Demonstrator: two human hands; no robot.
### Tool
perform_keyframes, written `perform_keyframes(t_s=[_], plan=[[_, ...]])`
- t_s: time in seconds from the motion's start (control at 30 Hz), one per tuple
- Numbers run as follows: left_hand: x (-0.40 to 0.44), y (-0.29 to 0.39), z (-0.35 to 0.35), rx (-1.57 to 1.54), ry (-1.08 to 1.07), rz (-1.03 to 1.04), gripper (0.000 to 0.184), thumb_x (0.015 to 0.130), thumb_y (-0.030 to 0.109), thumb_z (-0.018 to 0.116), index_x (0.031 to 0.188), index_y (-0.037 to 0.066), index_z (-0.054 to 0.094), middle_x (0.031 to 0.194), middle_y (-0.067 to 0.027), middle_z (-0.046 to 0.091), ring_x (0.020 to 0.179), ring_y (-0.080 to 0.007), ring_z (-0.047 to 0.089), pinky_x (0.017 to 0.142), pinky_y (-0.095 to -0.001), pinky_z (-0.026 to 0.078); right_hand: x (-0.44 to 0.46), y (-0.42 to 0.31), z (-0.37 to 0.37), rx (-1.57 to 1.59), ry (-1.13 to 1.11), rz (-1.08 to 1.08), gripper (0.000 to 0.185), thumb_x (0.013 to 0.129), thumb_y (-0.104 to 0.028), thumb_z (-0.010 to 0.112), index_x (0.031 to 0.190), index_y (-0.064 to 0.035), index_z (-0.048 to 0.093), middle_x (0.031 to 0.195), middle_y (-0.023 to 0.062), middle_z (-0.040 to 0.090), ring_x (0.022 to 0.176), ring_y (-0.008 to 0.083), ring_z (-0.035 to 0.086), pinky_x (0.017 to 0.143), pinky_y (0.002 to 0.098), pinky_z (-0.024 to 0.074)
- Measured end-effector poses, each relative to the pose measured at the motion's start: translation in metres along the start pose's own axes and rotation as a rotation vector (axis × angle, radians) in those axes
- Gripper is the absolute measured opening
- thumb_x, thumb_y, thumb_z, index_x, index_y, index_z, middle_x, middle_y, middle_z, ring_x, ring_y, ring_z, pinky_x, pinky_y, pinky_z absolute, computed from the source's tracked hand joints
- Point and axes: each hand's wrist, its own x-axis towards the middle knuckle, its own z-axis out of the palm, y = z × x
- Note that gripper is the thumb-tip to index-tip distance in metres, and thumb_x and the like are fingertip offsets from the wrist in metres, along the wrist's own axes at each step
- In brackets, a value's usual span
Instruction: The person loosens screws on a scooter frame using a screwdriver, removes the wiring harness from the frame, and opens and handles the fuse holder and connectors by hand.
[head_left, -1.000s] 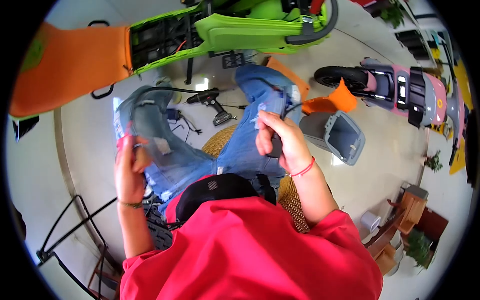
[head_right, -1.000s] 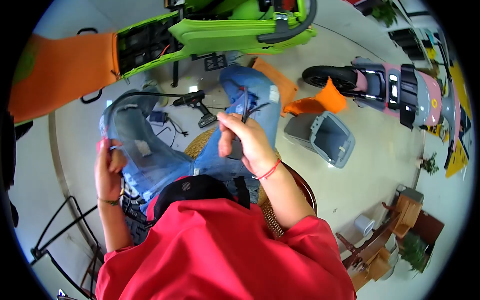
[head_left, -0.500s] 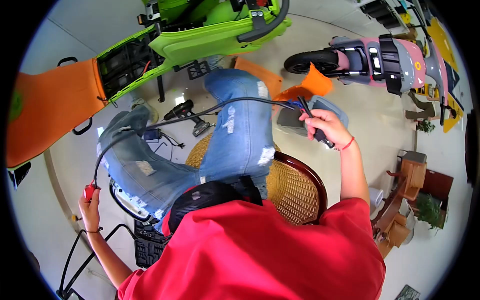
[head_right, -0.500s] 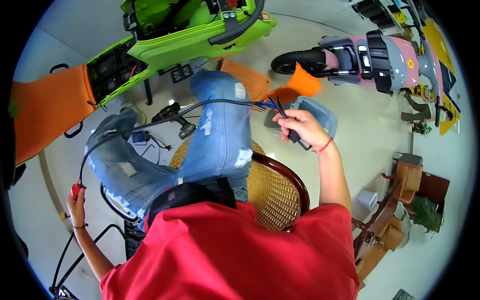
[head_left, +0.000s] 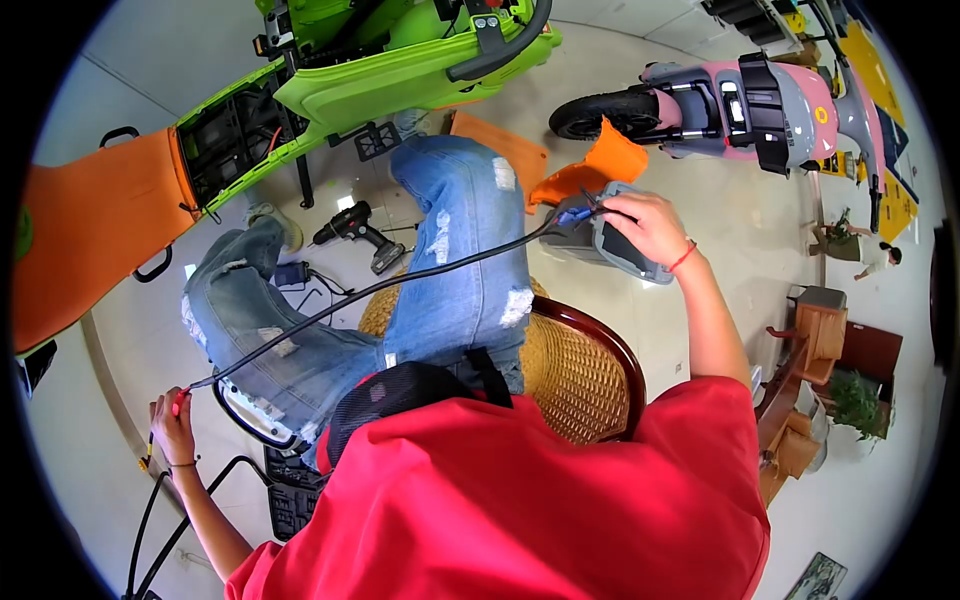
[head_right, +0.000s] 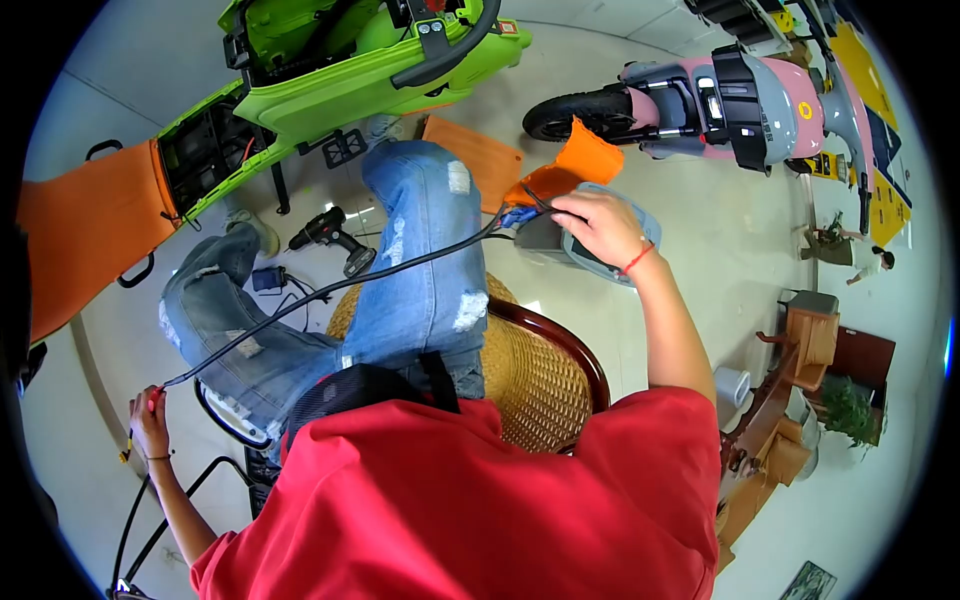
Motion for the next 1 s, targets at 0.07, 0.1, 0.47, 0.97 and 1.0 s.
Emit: perform_keyframes(t_s=[0.07, 0.1, 0.47, 0.97, 1.0], plan=[[0.001, -0.001, 0.002, 0.022, -0.025, 0.019, 0.016, 0.087, 0.017, 0.061, 0.095, 0.004, 0.06, 0.082, -0.0119, 0.061, 0.074, -0.03, 0.053, 0.072, -0.0376, 0.041, 0.007, -0.008, -0.005, -0.163, 0.086, -0.142, 0.017, 0.08, -0.014, 0.065, 0.095, -0.0058, 0.064, 0.081, 0.0076, 0.063, 0.079, 0.0267, 0.06, 0.071, 0.0362, 0.0481], [0.0, -0.003, 0.004, 0.042, -0.007, 0.013, 0.016, 0.087, 0.018, 0.06, 0.096, 0.004, 0.06, 0.082, -0.0119, 0.06, 0.074, -0.0297, 0.053, 0.072, -0.0376, 0.041, 0.009, -0.011, -0.006, -0.242, 0.157, -0.219, 0.017, 0.078, -0.012, 0.066, 0.093, -0.007, 0.064, 0.081, 0.006, 0.063, 0.079, 0.0256, 0.06, 0.072, 0.0364, 0.0479], [-0.036, -0.024, 0.026, 0.027, -0.065, -0.196, 0.016, 0.09, 0.02, 0.058, 0.098, 0.007, 0.06, 0.087, -0.0144, 0.061, 0.078, -0.035, 0.052, 0.071, -0.0436, 0.042, 0.009, -0.053, -0.022, -0.284, 0.258, -0.358, 0.02, 0.071, -0.008, 0.07, 0.089, -0.0068, 0.061, 0.079, 0.0055, 0.062, 0.077, 0.0247, 0.061, 0.075, 0.0359, 0.0484], [-0.038, -0.018, 0.023, -0.04, -0.031, -0.179, 0.016, 0.089, 0.019, 0.058, 0.097, 0.004, 0.06, 0.086, -0.0136, 0.06, 0.08, -0.0334, 0.054, 0.071, -0.0412, 0.044, 0.009, -0.067, -0.034, -0.319, 0.333, -0.389, 0.02, 0.068, -0.005, 0.069, 0.086, -0.0067, 0.062, 0.076, 0.005, 0.061, 0.076, 0.0237, 0.061, 0.075, 0.0356, 0.0484], [-0.038, -0.017, 0.023, -0.042, -0.031, -0.183, 0.016, 0.089, 0.019, 0.058, 0.097, 0.004, 0.06, 0.086, -0.0136, 0.06, 0.08, -0.0334, 0.054, 0.071, -0.0412, 0.044, 0.009, -0.066, -0.035, -0.321, 0.33, -0.393, 0.02, 0.068, -0.005, 0.069, 0.086, -0.0067, 0.062, 0.076, 0.005, 0.061, 0.076, 0.0237, 0.061, 0.075, 0.0356, 0.0484]])
